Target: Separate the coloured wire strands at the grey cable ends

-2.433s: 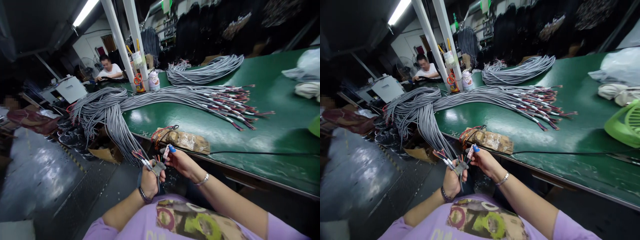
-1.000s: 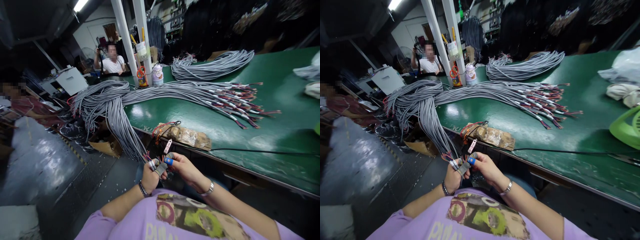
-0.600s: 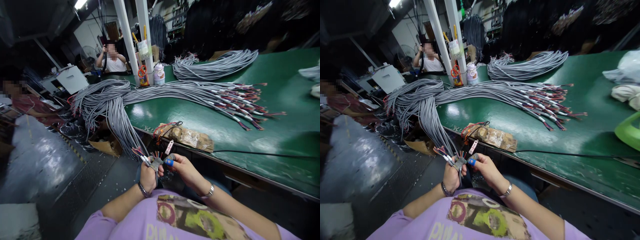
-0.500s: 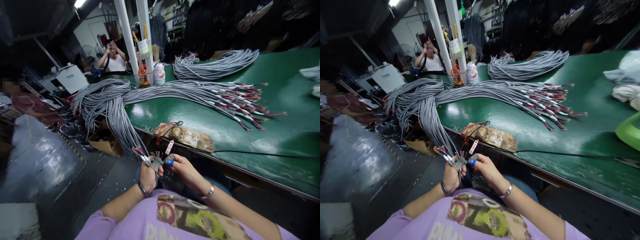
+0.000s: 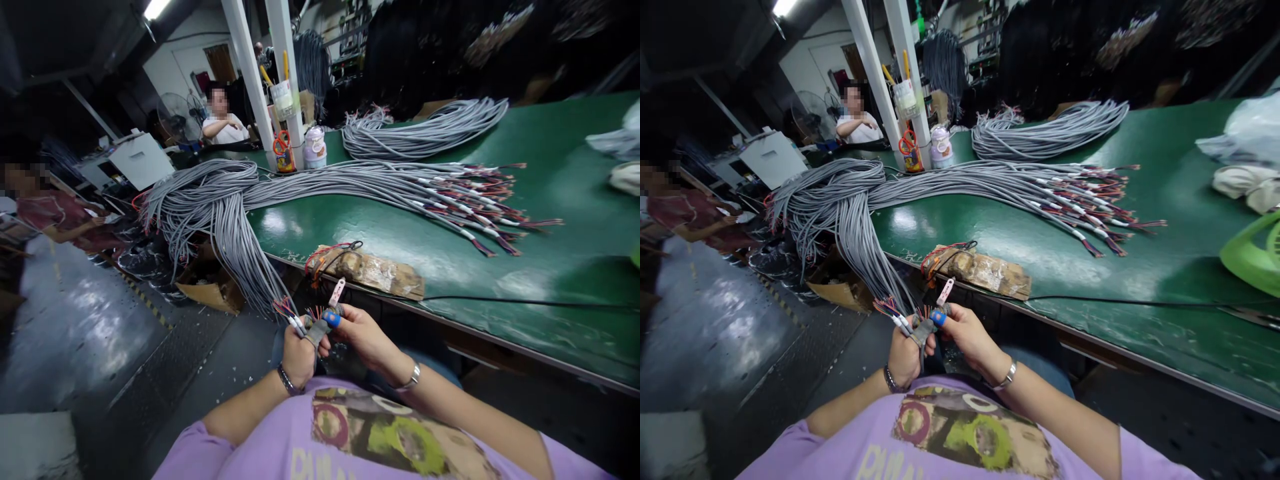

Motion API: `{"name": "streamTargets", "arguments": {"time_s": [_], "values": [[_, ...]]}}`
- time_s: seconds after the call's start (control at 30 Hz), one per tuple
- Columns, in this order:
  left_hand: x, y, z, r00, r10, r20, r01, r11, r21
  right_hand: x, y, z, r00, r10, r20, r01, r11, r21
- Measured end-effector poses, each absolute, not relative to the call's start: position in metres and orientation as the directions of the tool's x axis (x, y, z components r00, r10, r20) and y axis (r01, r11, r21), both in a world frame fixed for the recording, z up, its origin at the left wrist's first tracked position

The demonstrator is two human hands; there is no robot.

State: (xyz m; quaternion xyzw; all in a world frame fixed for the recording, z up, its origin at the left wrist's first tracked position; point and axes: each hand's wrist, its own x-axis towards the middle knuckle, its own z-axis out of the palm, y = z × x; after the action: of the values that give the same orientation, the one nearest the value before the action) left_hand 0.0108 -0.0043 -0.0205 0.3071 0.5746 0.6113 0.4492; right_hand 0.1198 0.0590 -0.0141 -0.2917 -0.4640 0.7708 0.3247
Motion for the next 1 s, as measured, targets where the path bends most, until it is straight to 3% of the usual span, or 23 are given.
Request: {"name": "streamTargets", "arguments": {"time_s": [0.17,0.37,0.47,0.57,0.63,0.73,0.83,1.0], "values": [[0.012,-0.004,-0.018,-0.442,0.884,-0.152,-0.203,0.067,0.977,0.119,0.055,-0.015,-0.611,0.781,-0.13,-0.259,-0.352,-0.899],[0.01,-0.004,-0.006,-0.437,0.883,-0.169,-0.276,0.047,0.96,0.127,0.065,-0.023,-0.477,0.85,-0.224,-0.361,-0.422,-0.832],[0.011,-0.003,0.002,-0.428,0.887,-0.173,-0.313,0.035,0.949,0.13,0.077,-0.025,-0.536,0.805,-0.254,-0.436,-0.522,-0.733],[0.015,0.0,0.008,-0.411,0.897,-0.164,-0.325,0.024,0.946,0.13,0.087,-0.021,-0.636,0.733,-0.243,-0.393,-0.578,-0.716],[0.017,0.004,0.01,-0.399,0.905,-0.147,-0.324,0.011,0.946,0.127,0.092,-0.018,-0.634,0.749,-0.19,-0.365,-0.507,-0.781],[0.02,0.008,0.009,-0.392,0.908,-0.145,-0.33,0.008,0.944,0.124,0.093,-0.017,-0.467,0.877,-0.114,-0.335,-0.294,-0.895],[0.021,0.011,0.006,-0.401,0.901,-0.166,-0.328,0.028,0.944,0.121,0.092,-0.02,-0.371,0.926,-0.066,-0.343,-0.203,-0.917],[0.02,0.014,0.001,-0.406,0.899,-0.161,-0.341,0.014,0.94,0.115,0.094,-0.023,-0.587,0.797,-0.141,-0.484,-0.485,-0.728]]}}
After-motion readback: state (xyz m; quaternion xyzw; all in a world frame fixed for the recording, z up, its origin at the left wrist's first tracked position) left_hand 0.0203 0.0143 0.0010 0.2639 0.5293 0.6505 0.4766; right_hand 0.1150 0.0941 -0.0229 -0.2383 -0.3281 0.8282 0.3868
